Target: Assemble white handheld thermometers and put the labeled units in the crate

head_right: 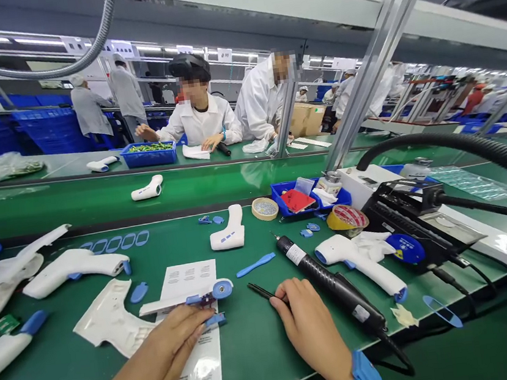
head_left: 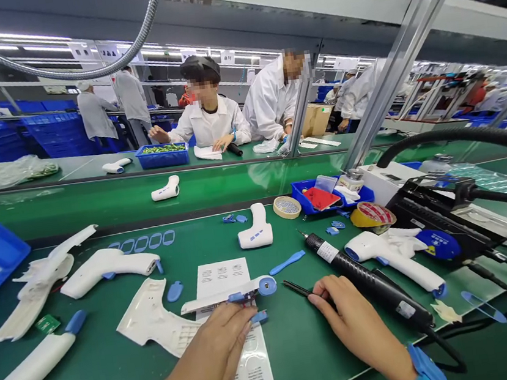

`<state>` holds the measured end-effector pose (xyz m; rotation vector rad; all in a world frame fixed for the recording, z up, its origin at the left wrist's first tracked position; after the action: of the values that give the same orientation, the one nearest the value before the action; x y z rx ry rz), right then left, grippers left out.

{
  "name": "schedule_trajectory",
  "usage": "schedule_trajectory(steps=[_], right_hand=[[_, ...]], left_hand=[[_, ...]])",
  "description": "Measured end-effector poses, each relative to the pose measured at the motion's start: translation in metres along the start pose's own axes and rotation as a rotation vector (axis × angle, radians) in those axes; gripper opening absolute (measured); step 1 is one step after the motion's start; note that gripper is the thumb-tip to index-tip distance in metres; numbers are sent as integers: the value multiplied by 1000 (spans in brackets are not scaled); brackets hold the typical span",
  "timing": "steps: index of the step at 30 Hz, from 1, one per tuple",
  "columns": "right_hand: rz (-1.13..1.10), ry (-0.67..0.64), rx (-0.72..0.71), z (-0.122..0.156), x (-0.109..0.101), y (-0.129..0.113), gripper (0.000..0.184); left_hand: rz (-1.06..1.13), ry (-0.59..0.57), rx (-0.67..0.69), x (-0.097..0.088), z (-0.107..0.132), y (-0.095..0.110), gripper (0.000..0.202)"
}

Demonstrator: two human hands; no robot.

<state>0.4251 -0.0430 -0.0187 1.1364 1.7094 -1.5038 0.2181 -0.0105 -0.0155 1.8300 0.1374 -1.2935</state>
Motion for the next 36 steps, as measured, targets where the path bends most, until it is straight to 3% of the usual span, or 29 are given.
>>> schedule_trajectory(steps=[5,9,13,21,26,36], right_hand=[[-376,-96,144,17,-5,10,27],[-496,-308,183,27,-3,9,41],[-591,-446,171,28,2,0,37],[-390,-432,-18,12,3,-21,20],[-310,-430,-148,6,3,-37,33],[-227,-442,-340,1,10,-65,36]], left_hand=[[72,-2,-13,-4,-2,3,33],[111,-27,-33,-4,-2,2,32],[130,-69,-25,-2,-1,1,34],[137,-58,7,-4,-2,3,34],[146,-47,7,-3,-1,2,32],[149,-59,3,1,-2,-1,32]])
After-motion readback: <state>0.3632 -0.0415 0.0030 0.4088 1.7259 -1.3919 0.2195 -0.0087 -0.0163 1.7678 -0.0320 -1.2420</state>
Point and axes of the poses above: each hand's wrist, its own z-axis away from the middle knuckle, its own x-axis out of the palm, y = z × x, the point moved 7 cm from there along -z, towards the middle knuckle, and after that the axes turned 2 degrees about -z, right-handed, at the moved point
